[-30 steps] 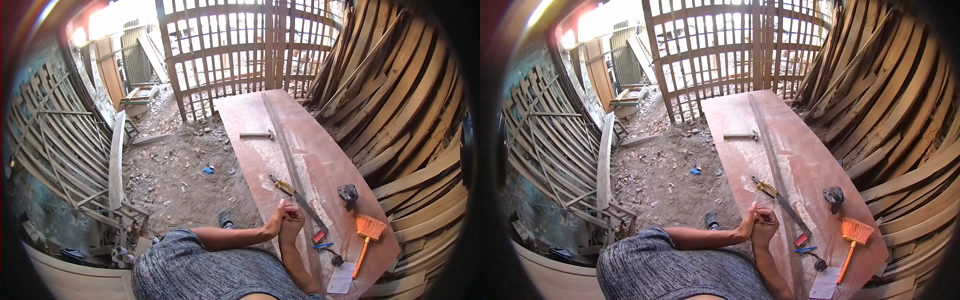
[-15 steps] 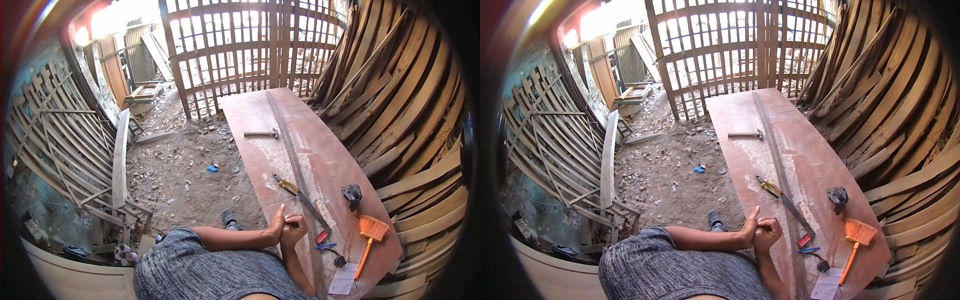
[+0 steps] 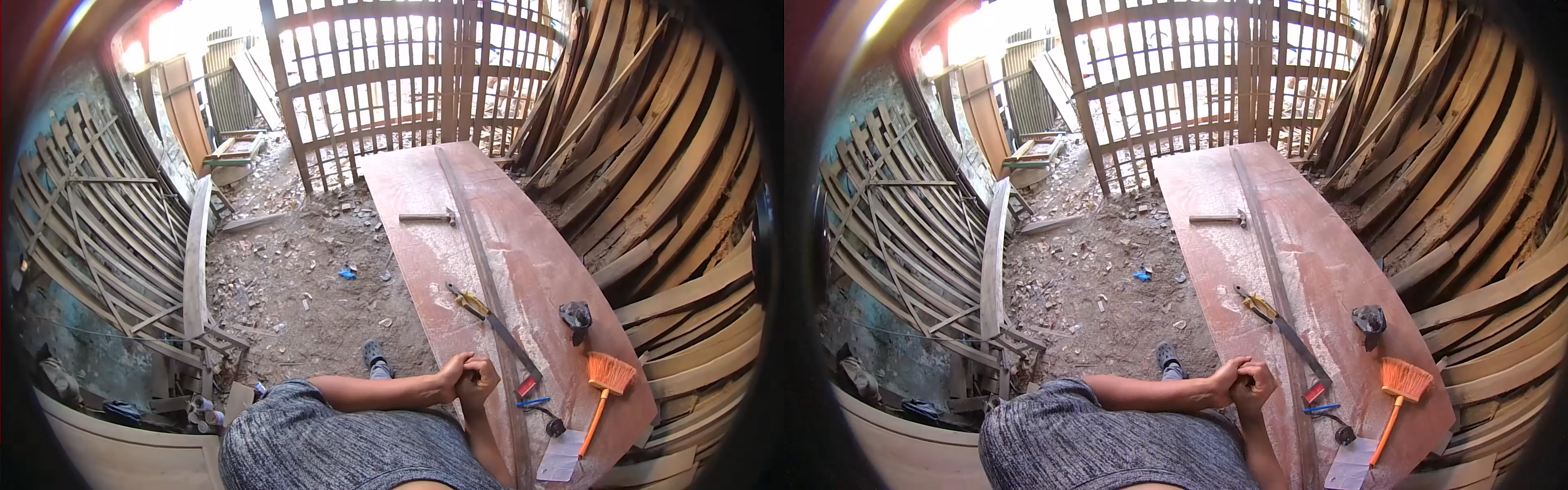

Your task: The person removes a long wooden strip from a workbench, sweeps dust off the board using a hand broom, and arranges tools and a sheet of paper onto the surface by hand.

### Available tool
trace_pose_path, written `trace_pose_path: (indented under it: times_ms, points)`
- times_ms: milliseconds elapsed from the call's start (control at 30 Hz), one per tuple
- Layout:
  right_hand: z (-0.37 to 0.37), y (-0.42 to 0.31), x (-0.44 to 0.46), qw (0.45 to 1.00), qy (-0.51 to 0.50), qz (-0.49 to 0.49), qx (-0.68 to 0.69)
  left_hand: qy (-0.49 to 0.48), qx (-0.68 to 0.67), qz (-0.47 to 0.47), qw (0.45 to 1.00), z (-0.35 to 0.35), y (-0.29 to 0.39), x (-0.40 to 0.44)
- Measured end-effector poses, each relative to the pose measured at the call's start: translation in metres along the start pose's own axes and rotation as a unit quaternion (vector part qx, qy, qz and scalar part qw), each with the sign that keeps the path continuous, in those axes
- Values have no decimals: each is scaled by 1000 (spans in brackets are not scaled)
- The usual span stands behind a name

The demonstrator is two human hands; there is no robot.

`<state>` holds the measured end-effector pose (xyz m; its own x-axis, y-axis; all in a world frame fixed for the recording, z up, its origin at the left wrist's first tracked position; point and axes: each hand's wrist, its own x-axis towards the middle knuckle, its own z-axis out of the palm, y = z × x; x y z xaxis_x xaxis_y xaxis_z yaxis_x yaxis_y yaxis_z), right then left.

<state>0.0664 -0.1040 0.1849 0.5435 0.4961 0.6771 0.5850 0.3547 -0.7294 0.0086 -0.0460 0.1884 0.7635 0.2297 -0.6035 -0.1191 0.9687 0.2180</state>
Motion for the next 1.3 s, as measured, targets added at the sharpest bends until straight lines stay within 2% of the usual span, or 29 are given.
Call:
trace_pose_path:
  times_ms: [433,733,1167,1300]
  points:
    - [3,-2,0,1000,-11,1,0,8,36,-19,999,-11,2,5]
    - [1,0,-7,999,-9,48,3,-6,38,-20,999,-25,-1,13]
    - [-2,12,-11,1000,-8,30,0,20,40,-22,999,-19,-3,14]
    - [-1,7,-7,999,-9,31,5,-4,29,-15,999,-23,-3,18]
